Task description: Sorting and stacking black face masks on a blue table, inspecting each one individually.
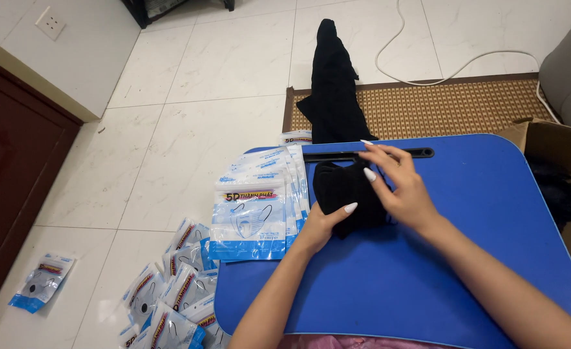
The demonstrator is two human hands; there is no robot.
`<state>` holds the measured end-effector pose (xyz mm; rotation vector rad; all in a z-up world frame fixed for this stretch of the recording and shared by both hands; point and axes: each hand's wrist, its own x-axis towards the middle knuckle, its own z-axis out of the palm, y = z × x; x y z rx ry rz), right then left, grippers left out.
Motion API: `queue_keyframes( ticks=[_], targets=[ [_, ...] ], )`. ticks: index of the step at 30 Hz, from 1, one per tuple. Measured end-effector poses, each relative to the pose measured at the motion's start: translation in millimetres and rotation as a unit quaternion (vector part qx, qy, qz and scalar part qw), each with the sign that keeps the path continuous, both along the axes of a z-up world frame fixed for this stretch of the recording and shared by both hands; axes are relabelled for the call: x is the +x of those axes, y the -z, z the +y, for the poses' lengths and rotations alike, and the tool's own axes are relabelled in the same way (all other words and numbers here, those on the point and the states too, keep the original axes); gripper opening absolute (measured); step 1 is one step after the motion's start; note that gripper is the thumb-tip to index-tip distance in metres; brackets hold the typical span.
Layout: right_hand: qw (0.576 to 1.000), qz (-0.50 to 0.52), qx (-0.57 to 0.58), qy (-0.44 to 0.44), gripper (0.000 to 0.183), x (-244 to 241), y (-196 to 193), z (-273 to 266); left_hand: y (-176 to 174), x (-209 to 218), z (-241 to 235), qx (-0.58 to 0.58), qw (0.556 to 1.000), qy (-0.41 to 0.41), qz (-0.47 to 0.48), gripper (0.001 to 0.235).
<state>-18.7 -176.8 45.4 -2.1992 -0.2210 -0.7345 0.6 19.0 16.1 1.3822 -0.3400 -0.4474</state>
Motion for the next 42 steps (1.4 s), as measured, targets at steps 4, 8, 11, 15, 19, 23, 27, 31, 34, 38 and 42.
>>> queue_keyframes(
  ticks=[4,8,11,15,19,23,27,31,34,38,42],
  targets=[
    [0.993,0.106,0.023,-0.047,0.039,3,-18,-12,7,2,3,-0.087,0.991,0.052,0.091,0.050],
    [0.987,0.146,0.016,-0.071,0.019,4,-17,-23,13,7,5,-0.118,0.983,0.062,0.127,0.046],
    [0.992,0.101,0.068,0.004,0.002,7,6,-27,5,3,2,-0.117,0.980,0.018,0.157,0.045],
    [0.992,0.108,0.051,0.050,0.004,2,11,-19,29,8,2,-0.104,0.984,-0.010,0.142,0.039],
    [0.995,-0.043,-0.088,0.036,0.029,7,0,-18,24,20,-3,-0.021,0.997,-0.045,0.064,0.041],
    [0.986,-0.046,-0.154,-0.043,0.056,3,23,6,31,7,-1,0.023,0.999,-0.034,-0.022,0.043],
    [0.995,0.008,-0.066,-0.073,0.051,1,20,22,36,4,-5,0.027,0.997,-0.054,-0.058,0.033],
    [0.996,-0.055,-0.060,-0.031,0.061,-11,1,19,24,0,-13,0.009,0.969,-0.121,-0.214,0.038],
    [0.997,-0.023,-0.028,-0.071,0.057,-10,13,16,26,1,-17,0.024,0.967,-0.110,-0.230,0.054],
    [0.994,0.025,-0.021,-0.100,0.055,-9,22,20,23,4,-19,0.082,0.974,-0.110,-0.180,0.043],
    [0.999,-0.005,-0.004,-0.051,0.058,-14,8,11,20,0,-18,0.073,0.985,-0.140,-0.077,0.038]
  ],
)
